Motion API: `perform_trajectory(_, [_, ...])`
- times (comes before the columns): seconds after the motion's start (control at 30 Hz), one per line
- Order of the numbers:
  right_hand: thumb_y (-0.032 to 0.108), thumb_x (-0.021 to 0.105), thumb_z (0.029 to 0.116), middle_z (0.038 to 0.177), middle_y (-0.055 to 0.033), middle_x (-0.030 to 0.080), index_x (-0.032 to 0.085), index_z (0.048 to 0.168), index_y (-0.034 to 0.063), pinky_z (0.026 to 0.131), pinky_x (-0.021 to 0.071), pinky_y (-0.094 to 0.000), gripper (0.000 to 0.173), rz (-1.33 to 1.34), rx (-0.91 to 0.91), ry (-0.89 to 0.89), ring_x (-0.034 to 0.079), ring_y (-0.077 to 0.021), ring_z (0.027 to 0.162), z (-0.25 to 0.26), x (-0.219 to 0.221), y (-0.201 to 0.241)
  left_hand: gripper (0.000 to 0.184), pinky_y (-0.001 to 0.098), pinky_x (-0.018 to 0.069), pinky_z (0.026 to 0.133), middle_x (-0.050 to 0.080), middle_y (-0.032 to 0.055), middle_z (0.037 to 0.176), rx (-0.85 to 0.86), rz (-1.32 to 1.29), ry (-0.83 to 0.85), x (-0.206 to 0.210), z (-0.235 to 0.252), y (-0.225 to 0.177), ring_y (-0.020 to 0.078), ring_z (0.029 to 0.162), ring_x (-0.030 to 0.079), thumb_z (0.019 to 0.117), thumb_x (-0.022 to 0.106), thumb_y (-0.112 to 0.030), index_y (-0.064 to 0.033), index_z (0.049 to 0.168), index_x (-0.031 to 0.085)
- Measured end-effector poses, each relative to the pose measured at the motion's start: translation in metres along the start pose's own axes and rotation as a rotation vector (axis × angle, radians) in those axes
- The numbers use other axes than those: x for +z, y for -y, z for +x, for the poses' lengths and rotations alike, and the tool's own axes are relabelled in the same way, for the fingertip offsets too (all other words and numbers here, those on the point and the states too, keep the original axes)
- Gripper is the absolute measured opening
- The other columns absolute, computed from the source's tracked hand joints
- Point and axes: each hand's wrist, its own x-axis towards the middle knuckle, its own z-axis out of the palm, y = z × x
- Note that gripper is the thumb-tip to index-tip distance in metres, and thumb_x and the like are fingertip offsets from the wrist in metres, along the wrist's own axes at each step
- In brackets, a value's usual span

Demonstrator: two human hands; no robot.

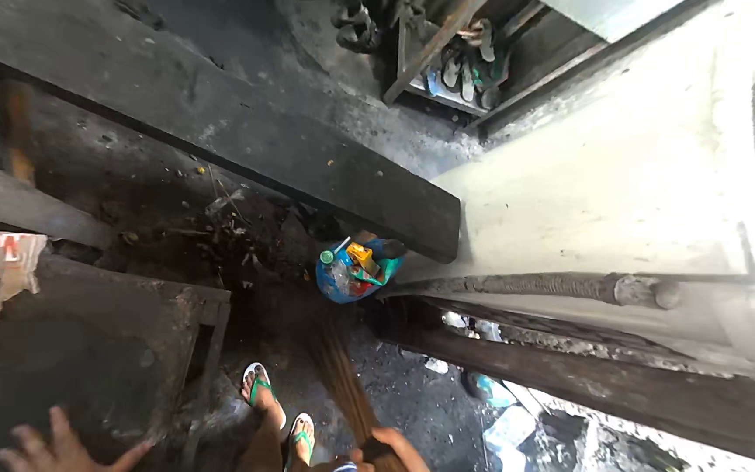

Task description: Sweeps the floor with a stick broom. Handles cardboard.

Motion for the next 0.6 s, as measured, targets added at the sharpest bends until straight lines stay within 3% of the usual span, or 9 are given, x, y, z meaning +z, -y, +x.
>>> perform_trajectory(0.07, [0.029, 0.027, 0.1064, 0.073, -0.0045, 0.067, 0.054, 0.097, 0.0098, 0.055, 0.0564, -0.0226, 0.034, -0.052, -0.089, -0.144, 0.066, -0.0106, 0.060, 0.018, -0.006, 0.008, 0.151, 0.0877, -0.0016, 0.107, -0.011, 0.0407, 0.162, -0.041, -0.052, 0.130, 0.013, 0.022, -0.008, 0.0667, 0.146, -0.010, 0.0540, 0.092, -0.062, -0.0030, 0.164, 0.009])
perform_trajectory(0.13, [0.028, 0.032, 0.1085, 0.072, -0.0052, 0.065, 0.051, 0.102, 0.0076, 0.054, 0.0572, -0.0255, 0.029, -0.143, -0.198, -0.209, 0.066, -0.0123, 0.060, 0.060, 0.020, 0.016, 0.159, 0.0880, -0.0018, 0.106, -0.019, 0.0401, 0.161, -0.100, -0.019, 0.183, 0.026, 0.028, -0.013, 0.0670, 0.145, -0.015, 0.0480, 0.098, -0.054, -0.0042, 0.165, 0.003])
perform_trajectory(0.23, [0.036, 0.031, 0.1093, 0.069, -0.0039, 0.063, 0.056, 0.094, 0.0070, 0.052, 0.0542, -0.0276, 0.041, -0.308, -0.210, -0.123, 0.063, -0.0122, 0.057, 0.126, 0.119, 0.023, 0.161, 0.0878, -0.0034, 0.106, -0.022, 0.0386, 0.161, -0.131, -0.009, 0.197, 0.030, 0.027, -0.018, 0.0659, 0.145, -0.017, 0.0458, 0.099, -0.052, -0.0049, 0.165, 0.001])
perform_trajectory(0.3, [0.039, 0.032, 0.1100, 0.076, -0.0055, 0.063, 0.057, 0.101, 0.0059, 0.058, 0.0535, -0.0302, 0.042, -0.410, -0.171, -0.025, 0.062, -0.0138, 0.064, 0.146, 0.192, 0.014, 0.161, 0.0877, -0.0037, 0.106, -0.022, 0.0391, 0.160, -0.135, -0.004, 0.204, 0.027, 0.027, -0.022, 0.0661, 0.145, -0.018, 0.0467, 0.099, -0.052, -0.0042, 0.164, 0.000])
perform_trajectory(0.37, [0.039, 0.036, 0.1093, 0.083, -0.0070, 0.063, 0.056, 0.110, 0.0055, 0.062, 0.0550, -0.0299, 0.038, -0.406, -0.124, 0.049, 0.064, -0.0143, 0.069, 0.150, 0.223, 0.010, 0.161, 0.0868, -0.0033, 0.107, -0.021, 0.0387, 0.161, -0.151, 0.007, 0.212, 0.026, 0.027, -0.024, 0.0660, 0.145, -0.017, 0.0468, 0.099, -0.052, -0.0049, 0.165, -0.001])
perform_trajectory(0.43, [0.037, 0.039, 0.1086, 0.081, -0.0057, 0.064, 0.055, 0.109, 0.0069, 0.060, 0.0571, -0.0255, 0.034, -0.267, -0.092, 0.112, 0.066, -0.0118, 0.067, 0.134, 0.201, 0.016, 0.161, 0.0859, -0.0038, 0.108, -0.022, 0.0375, 0.161, -0.161, 0.003, 0.224, 0.025, 0.026, -0.024, 0.0654, 0.146, -0.017, 0.0469, 0.099, -0.052, -0.0063, 0.165, -0.001])
perform_trajectory(0.5, [0.034, 0.039, 0.1052, 0.072, -0.0040, 0.064, 0.057, 0.097, 0.0078, 0.050, 0.0545, -0.0193, 0.032, -0.048, -0.049, 0.204, 0.064, -0.0087, 0.057, 0.101, 0.153, 0.032, 0.159, 0.0872, -0.0039, 0.106, -0.021, 0.0382, 0.161, -0.140, -0.019, 0.214, 0.026, 0.026, -0.025, 0.0666, 0.145, -0.017, 0.0478, 0.098, -0.053, -0.0064, 0.165, 0.001])
perform_trajectory(0.6, [0.034, 0.048, 0.0964, 0.076, -0.0090, 0.068, 0.061, 0.093, 0.0016, 0.051, 0.0589, -0.0219, 0.035, 0.165, 0.067, 0.238, 0.069, -0.0138, 0.056, 0.069, 0.102, 0.058, 0.157, 0.0876, -0.0053, 0.105, -0.021, 0.0390, 0.161, -0.141, -0.051, 0.221, 0.024, 0.025, -0.028, 0.0674, 0.144, -0.017, 0.0490, 0.098, -0.052, -0.0050, 0.165, 0.003])
